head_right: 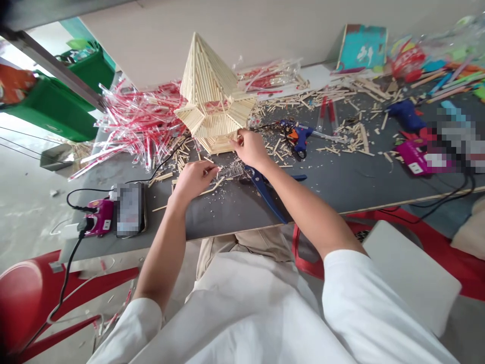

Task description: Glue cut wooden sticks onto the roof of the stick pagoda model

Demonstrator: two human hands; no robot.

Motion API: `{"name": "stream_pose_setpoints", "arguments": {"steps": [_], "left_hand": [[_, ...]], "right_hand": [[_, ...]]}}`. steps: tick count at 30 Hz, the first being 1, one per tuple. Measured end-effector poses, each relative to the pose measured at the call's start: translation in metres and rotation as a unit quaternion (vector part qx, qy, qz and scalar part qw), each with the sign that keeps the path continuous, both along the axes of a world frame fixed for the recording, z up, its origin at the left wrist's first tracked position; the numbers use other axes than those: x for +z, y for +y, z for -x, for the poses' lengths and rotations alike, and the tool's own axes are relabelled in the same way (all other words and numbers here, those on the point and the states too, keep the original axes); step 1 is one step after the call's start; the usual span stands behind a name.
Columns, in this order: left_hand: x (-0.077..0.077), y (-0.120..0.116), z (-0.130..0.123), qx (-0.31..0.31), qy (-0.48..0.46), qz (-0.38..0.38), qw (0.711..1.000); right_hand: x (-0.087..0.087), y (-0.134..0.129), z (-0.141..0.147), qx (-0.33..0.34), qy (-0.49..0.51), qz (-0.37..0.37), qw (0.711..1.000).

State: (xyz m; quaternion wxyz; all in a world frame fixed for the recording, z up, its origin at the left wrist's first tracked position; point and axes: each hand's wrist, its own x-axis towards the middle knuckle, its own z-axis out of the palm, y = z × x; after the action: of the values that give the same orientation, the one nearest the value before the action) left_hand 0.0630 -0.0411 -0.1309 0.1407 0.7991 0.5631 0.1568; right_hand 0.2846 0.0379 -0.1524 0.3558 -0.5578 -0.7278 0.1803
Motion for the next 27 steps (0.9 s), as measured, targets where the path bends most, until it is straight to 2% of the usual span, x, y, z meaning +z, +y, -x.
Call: {"name": "stream_pose_setpoints", "arguments": {"steps": [3,9,14,22,27], "left_hand": [[0.001,0.002,0.003,0.001,0.0,-0.004,1.0],[-0.005,0.006,0.005,-0.003,-0.009,-0.003,1.0],[-0.007,0.009,0.007,-0.007,-0.002,-0.006,1.0],[-0.004,0.014,0.01,-0.004,0.005,0.006,1.0],[0.0,0.023,0.014,-0.008,0.021,-0.015,1.0]], "right_hand": [[-0.002,0.012,0.008,0.0,0.001,-0.035,0.999],[0.007,0.021,0.009,-0.006,0.014,-0.056,0.998],[0.0,0.028,0.01,0.012,0.053,-0.089,0.995],[-0.009,0.026,0.011,0.023,0.1,-0.128,0.987],[-0.011,0.023,0.01,0.001,0.129,-0.159,0.979]]}}
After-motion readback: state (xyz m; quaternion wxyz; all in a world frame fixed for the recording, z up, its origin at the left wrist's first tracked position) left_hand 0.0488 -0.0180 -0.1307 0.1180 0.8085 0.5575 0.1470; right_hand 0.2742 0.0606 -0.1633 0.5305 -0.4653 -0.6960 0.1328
